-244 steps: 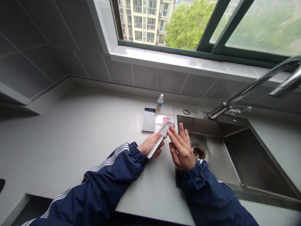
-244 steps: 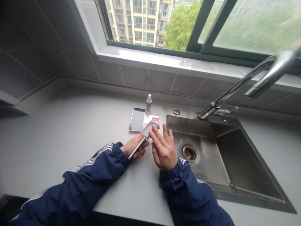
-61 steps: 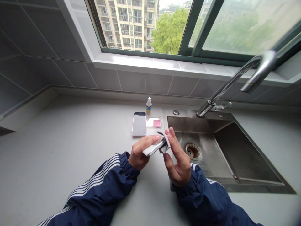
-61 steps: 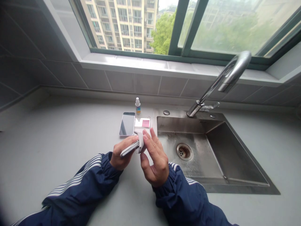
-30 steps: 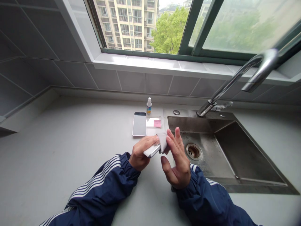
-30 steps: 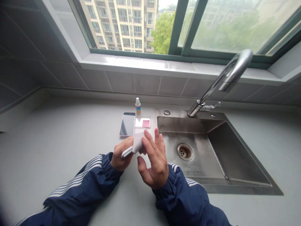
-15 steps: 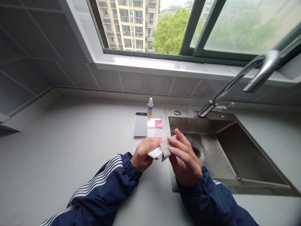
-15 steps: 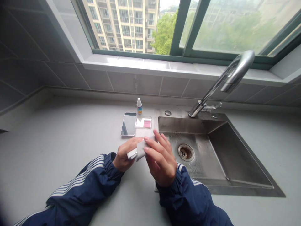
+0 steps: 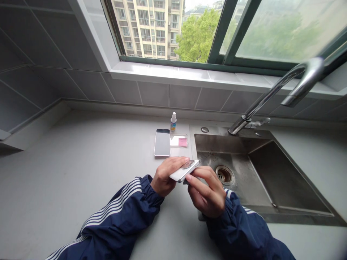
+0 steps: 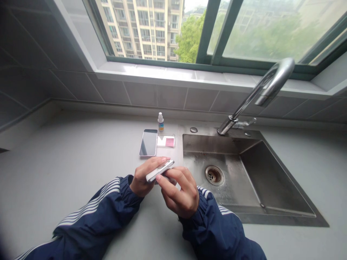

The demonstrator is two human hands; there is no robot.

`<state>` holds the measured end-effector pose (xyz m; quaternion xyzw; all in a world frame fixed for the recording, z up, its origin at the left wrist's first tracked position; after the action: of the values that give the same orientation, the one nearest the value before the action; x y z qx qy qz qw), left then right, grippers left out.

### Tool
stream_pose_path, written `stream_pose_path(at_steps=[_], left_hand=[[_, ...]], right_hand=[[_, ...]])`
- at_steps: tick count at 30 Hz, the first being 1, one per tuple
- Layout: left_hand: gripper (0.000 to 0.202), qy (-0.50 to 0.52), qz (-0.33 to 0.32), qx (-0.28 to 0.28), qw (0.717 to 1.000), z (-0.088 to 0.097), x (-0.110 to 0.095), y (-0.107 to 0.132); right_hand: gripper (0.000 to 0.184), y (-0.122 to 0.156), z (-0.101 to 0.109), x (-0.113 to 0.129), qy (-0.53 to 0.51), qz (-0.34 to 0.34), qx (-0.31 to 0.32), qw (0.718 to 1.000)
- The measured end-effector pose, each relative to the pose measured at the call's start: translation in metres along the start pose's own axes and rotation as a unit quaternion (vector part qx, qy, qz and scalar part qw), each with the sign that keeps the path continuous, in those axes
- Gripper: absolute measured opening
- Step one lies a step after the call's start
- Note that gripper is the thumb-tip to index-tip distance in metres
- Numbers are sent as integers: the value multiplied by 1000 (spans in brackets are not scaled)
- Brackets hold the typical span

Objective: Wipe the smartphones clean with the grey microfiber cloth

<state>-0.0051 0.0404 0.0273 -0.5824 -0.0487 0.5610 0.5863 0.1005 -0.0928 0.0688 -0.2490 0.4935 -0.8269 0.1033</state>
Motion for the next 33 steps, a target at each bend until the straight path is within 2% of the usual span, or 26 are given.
stream_pose_path(at_steps=[7,11,14,17,19,21,25,30,33], left_hand=[[54,-3,-9,4,1000,0,-2,-1],[55,-7,-5,4,1000,1,0,0],[56,-11,-2,7,1000,0,1,1],[56,-11,3,6,1000,0,2,0],[55,-10,4,10,1000,0,2,0],[55,-10,2,13,1000,0,1,0],[49,-12,14,21,1000,1,1,0],[46,-27,2,4,1000,3,-4,-2],[46,-33,0,2,999,3,-4,-2]], right_hand=[[63,1,-3,5,-31,-4,20,999],[61,-3,0,2,-19,-20,0,1000],[58,-6,4,-8,-20,-53,-43,997],[51,-6,11,-21,-31,-133,-133,982],[47,-6,16,-25,-17,-153,-167,974],[46,-8,17,-22,7,-122,-138,983],[47,-10,11,-4,43,-29,-27,998],[35,-9,3,17,78,20,21,997],[32,-8,2,17,68,40,44,996]])
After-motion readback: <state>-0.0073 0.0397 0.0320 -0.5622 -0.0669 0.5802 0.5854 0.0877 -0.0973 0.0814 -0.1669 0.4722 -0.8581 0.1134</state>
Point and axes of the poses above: each hand's wrist, its own y-axis away from the middle knuckle, its own z-axis out of the back of the hand, x = y × z, the point moved 2 cm from there along -y, towards the middle knuckle, and after that the axes turned 1 degree about z, right-handed, at the moved point
